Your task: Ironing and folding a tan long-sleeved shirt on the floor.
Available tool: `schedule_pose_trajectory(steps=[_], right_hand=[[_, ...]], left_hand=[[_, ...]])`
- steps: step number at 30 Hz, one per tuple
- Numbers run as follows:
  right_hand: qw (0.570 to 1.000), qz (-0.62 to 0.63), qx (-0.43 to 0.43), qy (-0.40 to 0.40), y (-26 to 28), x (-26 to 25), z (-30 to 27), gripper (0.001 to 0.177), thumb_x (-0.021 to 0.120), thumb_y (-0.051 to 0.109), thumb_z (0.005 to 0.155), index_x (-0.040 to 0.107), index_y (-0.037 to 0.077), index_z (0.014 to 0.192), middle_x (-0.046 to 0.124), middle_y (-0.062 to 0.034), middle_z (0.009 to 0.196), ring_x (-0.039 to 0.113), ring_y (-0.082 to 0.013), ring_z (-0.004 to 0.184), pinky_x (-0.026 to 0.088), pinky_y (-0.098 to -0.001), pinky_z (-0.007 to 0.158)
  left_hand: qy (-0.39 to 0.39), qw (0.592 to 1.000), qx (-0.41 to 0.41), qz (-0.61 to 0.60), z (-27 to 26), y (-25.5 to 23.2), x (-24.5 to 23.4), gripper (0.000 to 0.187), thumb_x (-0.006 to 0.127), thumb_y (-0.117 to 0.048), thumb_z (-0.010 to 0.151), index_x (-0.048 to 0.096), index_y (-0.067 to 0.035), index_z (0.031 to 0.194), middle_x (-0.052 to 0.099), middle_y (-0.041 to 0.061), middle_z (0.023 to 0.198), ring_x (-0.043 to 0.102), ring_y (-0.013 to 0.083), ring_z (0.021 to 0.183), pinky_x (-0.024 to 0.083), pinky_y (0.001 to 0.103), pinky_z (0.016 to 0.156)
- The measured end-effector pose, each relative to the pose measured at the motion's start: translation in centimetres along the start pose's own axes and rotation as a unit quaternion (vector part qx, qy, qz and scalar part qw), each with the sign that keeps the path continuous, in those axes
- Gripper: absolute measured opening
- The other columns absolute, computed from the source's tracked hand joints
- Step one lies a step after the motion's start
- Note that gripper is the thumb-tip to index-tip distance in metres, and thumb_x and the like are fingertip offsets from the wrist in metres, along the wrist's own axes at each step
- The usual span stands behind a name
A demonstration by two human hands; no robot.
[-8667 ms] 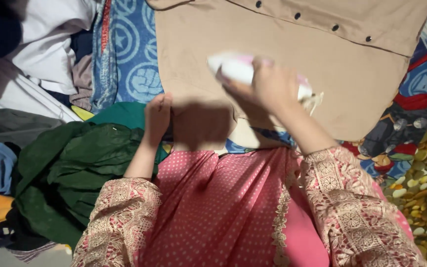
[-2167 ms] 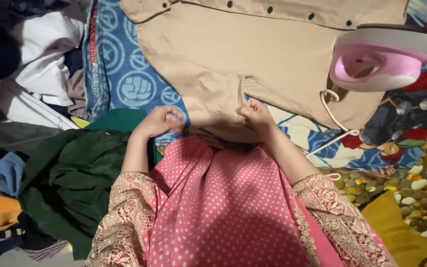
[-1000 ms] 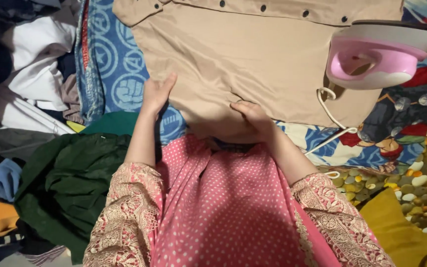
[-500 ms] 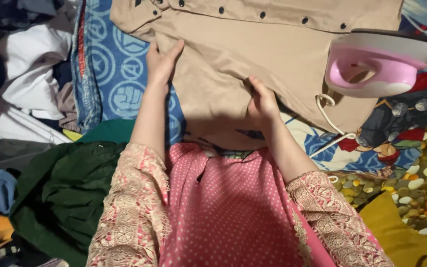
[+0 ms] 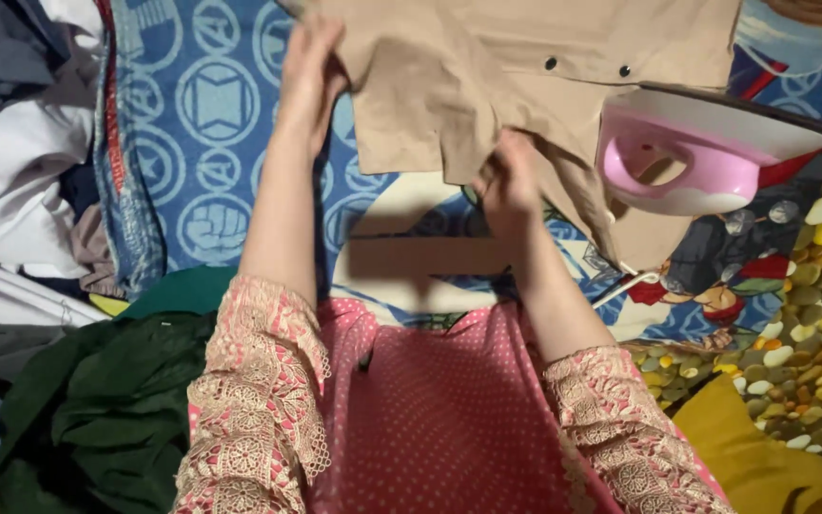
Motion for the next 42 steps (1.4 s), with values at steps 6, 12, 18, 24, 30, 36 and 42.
schedule_pose_trajectory(steps=[6, 12, 18, 24, 30, 36, 42], right_hand=[[0.882, -0.444, -0.135, 0.083, -1.2, 4.1, -1.6, 0.027, 0.074, 0.023, 0.098, 0.066, 0.008, 0.119, 0.072, -0.0011, 0.104, 0.066, -0.0087, 0.088, 0.054, -0.0259, 0.077], [0.963, -0.23, 0.144, 0.007, -1.6, 5.7, -3.8, 0.015, 0.066, 0.025, 0.097, 0.067, 0.01, 0.094, 0.073, -0.0043, 0.085, 0.073, -0.0146, 0.072, 0.049, -0.0249, 0.056], [0.921, -0.285, 0.256, 0.069, -4.1, 3.3, -10.2, 0.017, 0.066, 0.02, 0.093, 0.071, 0.006, 0.086, 0.068, 0.0009, 0.073, 0.067, -0.0086, 0.06, 0.057, -0.0249, 0.058], [0.822, -0.538, 0.181, 0.048, -4.1, 2.9, -11.1, 0.035, 0.078, 0.034, 0.093, 0.07, 0.001, 0.084, 0.071, -0.0008, 0.069, 0.056, -0.0067, 0.051, 0.042, -0.0229, 0.046], [0.868, -0.493, 0.054, 0.009, -2.2, 5.1, -9.4, 0.025, 0.077, 0.027, 0.09, 0.07, 0.003, 0.091, 0.067, -0.0001, 0.064, 0.059, -0.005, 0.049, 0.046, -0.0222, 0.045], [0.854, -0.52, 0.012, 0.024, -5.2, 1.5, -7.9, 0.027, 0.081, 0.018, 0.092, 0.065, 0.0, 0.081, 0.061, 0.001, 0.061, 0.054, -0.0043, 0.05, 0.041, -0.023, 0.044], [0.902, -0.408, 0.143, -0.002, -5.0, 2.0, -9.2, 0.015, 0.076, 0.017, 0.088, 0.066, 0.005, 0.088, 0.066, 0.0007, 0.061, 0.06, -0.0067, 0.048, 0.05, -0.024, 0.044]], left_hand=[[-0.009, 0.979, 0.023, 0.202, -2.6, 5.4, -2.1, 0.042, 0.083, -0.02, 0.091, 0.059, -0.004, 0.122, 0.076, 0.004, 0.101, 0.071, 0.009, 0.091, 0.058, 0.023, 0.08], [-0.005, 0.936, 0.086, 0.342, -5.7, 5.7, -4.4, 0.028, 0.083, -0.014, 0.091, 0.067, 0.0, 0.108, 0.064, -0.002, 0.076, 0.053, 0.0034, 0.068, 0.042, 0.023, 0.059], [-0.001, 0.92, -0.063, 0.386, -15.3, 5.6, -11.4, 0.026, 0.083, -0.014, 0.087, 0.066, -0.002, 0.103, 0.066, 0.0, 0.074, 0.057, 0.0073, 0.063, 0.047, 0.027, 0.055], [-0.038, 0.839, 0.008, 0.543, -17.7, 3.2, -10.5, 0.045, 0.089, -0.029, 0.08, 0.065, -0.001, 0.106, 0.071, 0.008, 0.076, 0.069, 0.0184, 0.069, 0.055, 0.035, 0.063], [-0.105, 0.78, 0.184, 0.588, -13.5, -2.6, -2.2, 0.064, 0.091, -0.043, 0.074, 0.063, -0.003, 0.115, 0.07, 0.013, 0.098, 0.071, 0.0272, 0.079, 0.057, 0.041, 0.068], [-0.137, 0.767, 0.247, 0.576, -7.1, 0.2, -3.9, 0.02, 0.075, -0.028, 0.099, 0.074, -0.008, 0.099, 0.074, 0.01, 0.091, 0.072, 0.035, 0.084, 0.055, 0.044, 0.071], [-0.192, 0.832, 0.205, 0.478, -6.1, 2.2, -10.6, 0.013, 0.077, -0.013, 0.094, 0.072, -0.002, 0.094, 0.074, 0.008, 0.076, 0.068, 0.0187, 0.065, 0.056, 0.034, 0.066]])
Point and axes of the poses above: each hand's wrist, its own z-axis towards the middle knuckle, its own x-axis out of the palm, y = z × x, the point moved 3 cm from there along z, towards the middle knuckle
